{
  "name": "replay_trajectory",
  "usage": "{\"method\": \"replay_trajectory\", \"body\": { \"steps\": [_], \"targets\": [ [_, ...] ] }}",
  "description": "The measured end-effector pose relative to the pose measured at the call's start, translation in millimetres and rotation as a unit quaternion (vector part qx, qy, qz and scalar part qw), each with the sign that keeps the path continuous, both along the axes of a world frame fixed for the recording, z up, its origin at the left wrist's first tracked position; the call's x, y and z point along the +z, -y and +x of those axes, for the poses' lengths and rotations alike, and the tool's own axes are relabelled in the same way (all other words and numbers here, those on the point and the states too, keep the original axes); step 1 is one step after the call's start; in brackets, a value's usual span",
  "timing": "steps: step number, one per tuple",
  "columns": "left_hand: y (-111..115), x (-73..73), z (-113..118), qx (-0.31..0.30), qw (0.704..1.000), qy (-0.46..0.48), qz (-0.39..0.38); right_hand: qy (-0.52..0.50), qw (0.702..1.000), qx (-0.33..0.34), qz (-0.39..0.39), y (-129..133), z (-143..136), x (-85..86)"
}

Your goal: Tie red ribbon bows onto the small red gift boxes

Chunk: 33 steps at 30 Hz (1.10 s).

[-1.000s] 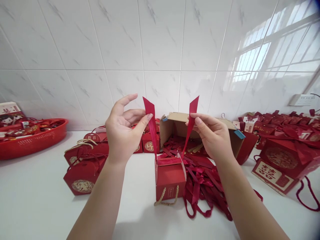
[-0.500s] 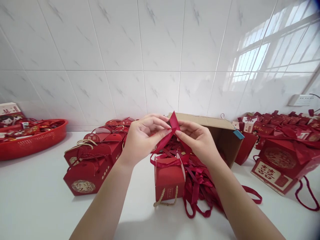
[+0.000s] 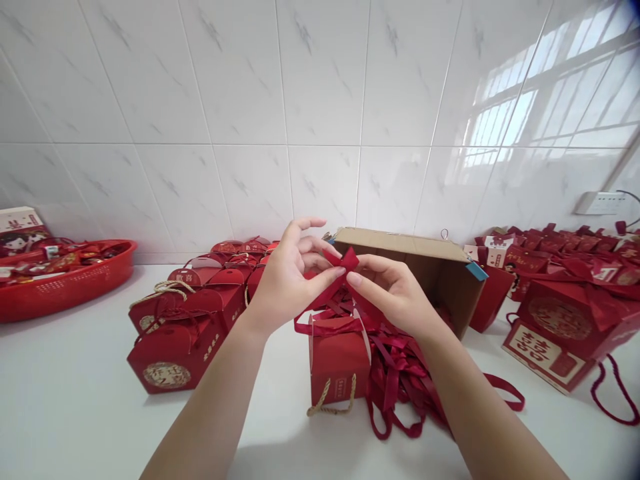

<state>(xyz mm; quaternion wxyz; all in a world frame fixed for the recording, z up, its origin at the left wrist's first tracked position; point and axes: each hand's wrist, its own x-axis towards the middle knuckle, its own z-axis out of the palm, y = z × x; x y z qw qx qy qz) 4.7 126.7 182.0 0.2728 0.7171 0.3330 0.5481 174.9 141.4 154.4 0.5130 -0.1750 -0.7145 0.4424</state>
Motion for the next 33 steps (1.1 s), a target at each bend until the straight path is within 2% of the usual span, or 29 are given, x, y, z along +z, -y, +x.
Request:
{"method": "replay_trajectory", "body": {
  "steps": [5, 13, 15, 17, 19, 21, 25, 27, 29, 33],
  "targets": [
    [-1.6, -2.5, 0.8, 0.003, 0.999, -0.035, 0.01, 0.006, 0.998, -0.058, -0.005, -5.9, -1.4, -4.2],
    [-0.9, -1.4, 0.1, 0.012, 0.999, -0.042, 0.028, -0.016, 0.998, -0.062, 0.007, -10.6, -1.4, -9.0],
    [0.2, -0.2, -0.7, -0.001, 0.999, -0.041, 0.005, -0.004, 0.997, -0.075, 0.017, -10.6, -0.6, -8.9],
    [1.5, 1.5, -1.9, -0.023, 0.997, -0.055, -0.055, 0.01, 0.996, -0.087, 0.032, -10.7, 1.1, -8.0],
    [2.3, 3.5, -3.2, -0.044, 0.989, -0.07, -0.124, 0.023, 0.992, -0.101, 0.071, -11.2, 4.0, -6.8],
    [2.2, 5.1, -4.3, -0.059, 0.982, -0.06, -0.17, 0.042, 0.981, -0.12, 0.143, -12.8, 7.9, -5.8],
    [-1.3, 6.6, -5.2, -0.079, 0.974, 0.0, -0.21, 0.093, 0.927, -0.168, 0.323, -18.7, 15.7, -5.8],
    [-3.8, 6.4, -5.5, -0.098, 0.969, 0.023, -0.226, 0.11, 0.899, -0.183, 0.383, -21.7, 18.1, -6.2],
    [-6.3, 5.6, -5.9, -0.115, 0.964, 0.045, -0.237, 0.119, 0.881, -0.194, 0.416, -23.7, 19.1, -6.3],
    [-10.7, 3.5, -6.9, -0.116, 0.954, 0.091, -0.261, 0.124, 0.862, -0.213, 0.442, -24.7, 19.7, -5.9]
  ]
}}
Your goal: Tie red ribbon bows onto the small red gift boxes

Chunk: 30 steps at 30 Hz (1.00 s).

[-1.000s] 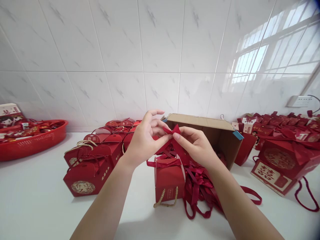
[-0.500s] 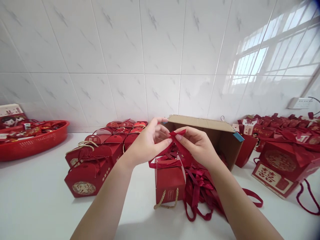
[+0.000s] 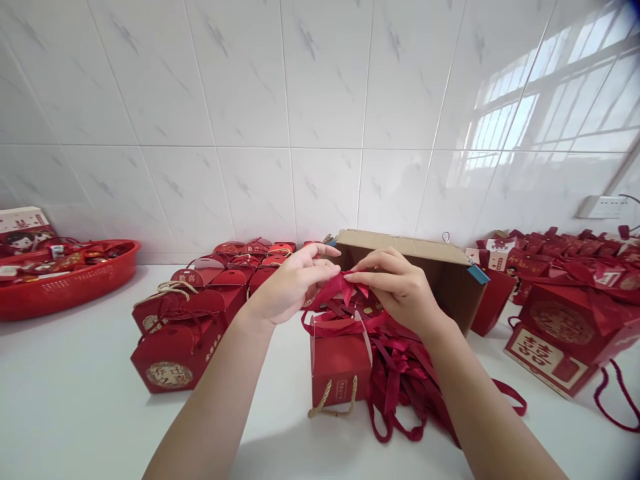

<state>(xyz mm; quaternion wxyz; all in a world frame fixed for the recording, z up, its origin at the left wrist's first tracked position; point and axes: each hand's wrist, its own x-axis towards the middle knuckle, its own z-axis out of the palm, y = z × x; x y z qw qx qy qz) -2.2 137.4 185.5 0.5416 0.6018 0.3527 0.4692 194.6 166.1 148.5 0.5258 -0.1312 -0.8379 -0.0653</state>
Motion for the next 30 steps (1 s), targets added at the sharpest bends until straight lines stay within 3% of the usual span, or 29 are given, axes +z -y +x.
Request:
{"method": "replay_trajectory", "body": {
  "steps": [13, 24, 27, 30],
  "targets": [
    [-8.7, -3.4, -1.9, 0.021, 0.999, 0.015, -0.021, 0.019, 0.999, -0.04, 0.017, -2.1, 3.0, 0.0],
    [-10.4, -6.0, 4.7, -0.003, 0.998, 0.006, 0.054, 0.009, 0.999, -0.04, -0.008, -5.3, 0.7, -2.2],
    [-5.2, -3.7, 5.0, 0.033, 0.992, -0.056, 0.11, -0.008, 0.998, -0.016, -0.055, -6.5, 1.1, -3.0],
    [7.4, 0.6, 7.0, 0.113, 0.962, -0.154, 0.197, -0.035, 0.992, 0.018, -0.122, -6.4, 0.7, -3.7]
  ]
}}
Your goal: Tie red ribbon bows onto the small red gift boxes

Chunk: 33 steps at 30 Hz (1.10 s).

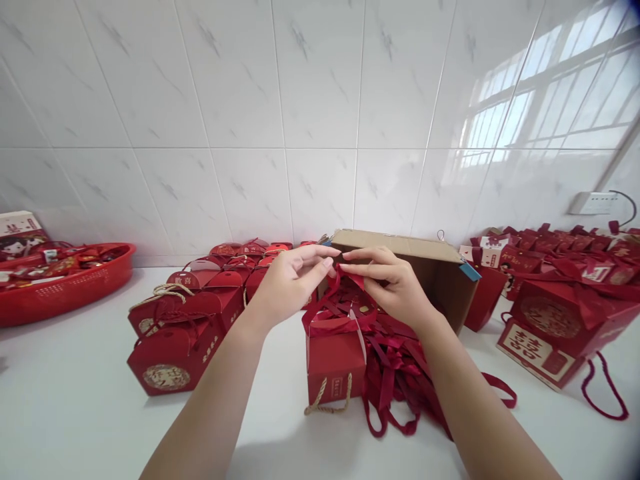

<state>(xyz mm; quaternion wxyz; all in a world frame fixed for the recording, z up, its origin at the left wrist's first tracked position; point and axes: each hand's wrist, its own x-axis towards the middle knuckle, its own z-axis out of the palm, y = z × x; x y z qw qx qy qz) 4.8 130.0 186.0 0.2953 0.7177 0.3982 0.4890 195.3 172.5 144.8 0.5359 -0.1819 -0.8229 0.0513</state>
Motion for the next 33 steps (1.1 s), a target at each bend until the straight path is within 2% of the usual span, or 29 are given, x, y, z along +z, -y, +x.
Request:
{"method": "replay_trajectory", "body": {
  "steps": [4, 7, 9, 11, 13, 18, 21, 24, 28, 31, 33],
  "targets": [
    [14.2, 3.5, 5.3, 0.085, 0.986, -0.082, 0.114, -0.071, 0.984, 0.078, -0.147, 4.3, -3.8, -0.5],
    [15.2, 3.7, 5.3, 0.118, 0.97, -0.125, 0.171, -0.142, 0.946, 0.128, -0.262, 7.6, -6.7, -4.4],
    [13.0, 2.9, 0.8, 0.137, 0.956, -0.151, 0.21, -0.199, 0.915, 0.137, -0.323, 8.4, -6.6, -10.1],
    [11.1, 1.5, -7.0, 0.151, 0.943, -0.167, 0.246, -0.253, 0.887, 0.127, -0.364, 9.1, -4.0, -17.2],
    [10.8, -0.1, -16.1, 0.165, 0.933, -0.17, 0.271, -0.283, 0.872, 0.1, -0.387, 11.7, 0.8, -23.6],
    [17.1, -4.0, -38.4, 0.18, 0.907, -0.238, 0.296, -0.266, 0.868, 0.043, -0.417, 31.7, 15.8, -31.8],
    [22.5, -10.8, -54.6, 0.218, 0.887, -0.294, 0.281, -0.264, 0.861, -0.001, -0.435, 45.8, 26.1, -39.8],
    [27.9, -31.0, -75.9, 0.26, 0.882, -0.339, 0.2, -0.243, 0.848, -0.068, -0.466, 54.7, 43.5, -58.7],
    [34.9, -81.0, -106.9, 0.254, 0.89, -0.356, 0.131, -0.23, 0.825, -0.161, -0.49, 60.2, 78.3, -94.4],
    [38.9, -116.3, -123.3, 0.243, 0.899, -0.355, 0.083, -0.214, 0.816, -0.191, -0.502, 63.8, 101.8, -115.0],
    [40.2, -128.7, -126.6, 0.231, 0.907, -0.348, 0.061, -0.191, 0.822, -0.196, -0.5, 64.5, 110.7, -121.4]
  ]
}}
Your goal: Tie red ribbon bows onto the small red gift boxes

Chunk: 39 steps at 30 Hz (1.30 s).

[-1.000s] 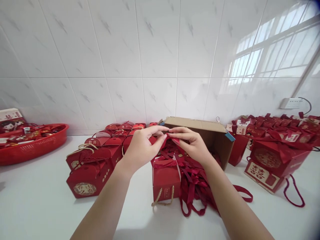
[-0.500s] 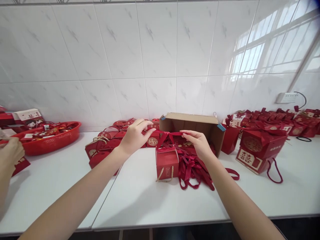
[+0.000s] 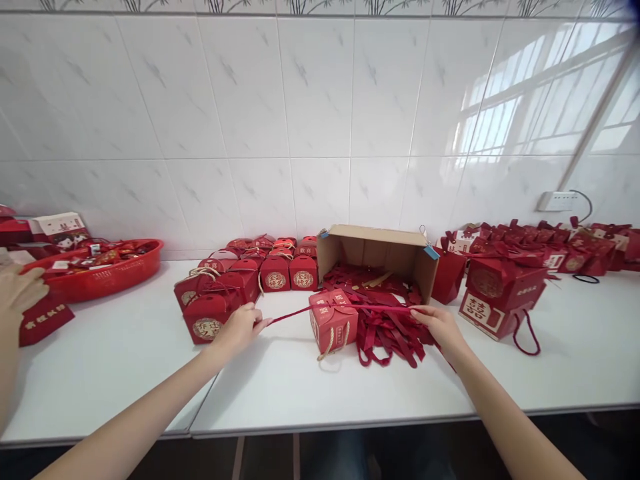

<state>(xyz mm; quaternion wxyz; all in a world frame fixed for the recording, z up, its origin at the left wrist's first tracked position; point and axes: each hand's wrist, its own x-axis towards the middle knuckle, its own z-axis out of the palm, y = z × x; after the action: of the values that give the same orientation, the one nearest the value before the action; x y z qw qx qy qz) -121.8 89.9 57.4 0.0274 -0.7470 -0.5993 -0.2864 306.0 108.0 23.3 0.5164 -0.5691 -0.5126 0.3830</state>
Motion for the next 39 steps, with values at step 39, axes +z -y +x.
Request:
{"method": "replay_trajectory", "body": {
  "steps": [39],
  "targets": [
    [-50.2, -17.0, 109.0, -0.028, 0.9, 0.42, -0.11, 0.032, 0.968, 0.223, 0.109, -57.9, -123.1, 3.5]
  ]
}}
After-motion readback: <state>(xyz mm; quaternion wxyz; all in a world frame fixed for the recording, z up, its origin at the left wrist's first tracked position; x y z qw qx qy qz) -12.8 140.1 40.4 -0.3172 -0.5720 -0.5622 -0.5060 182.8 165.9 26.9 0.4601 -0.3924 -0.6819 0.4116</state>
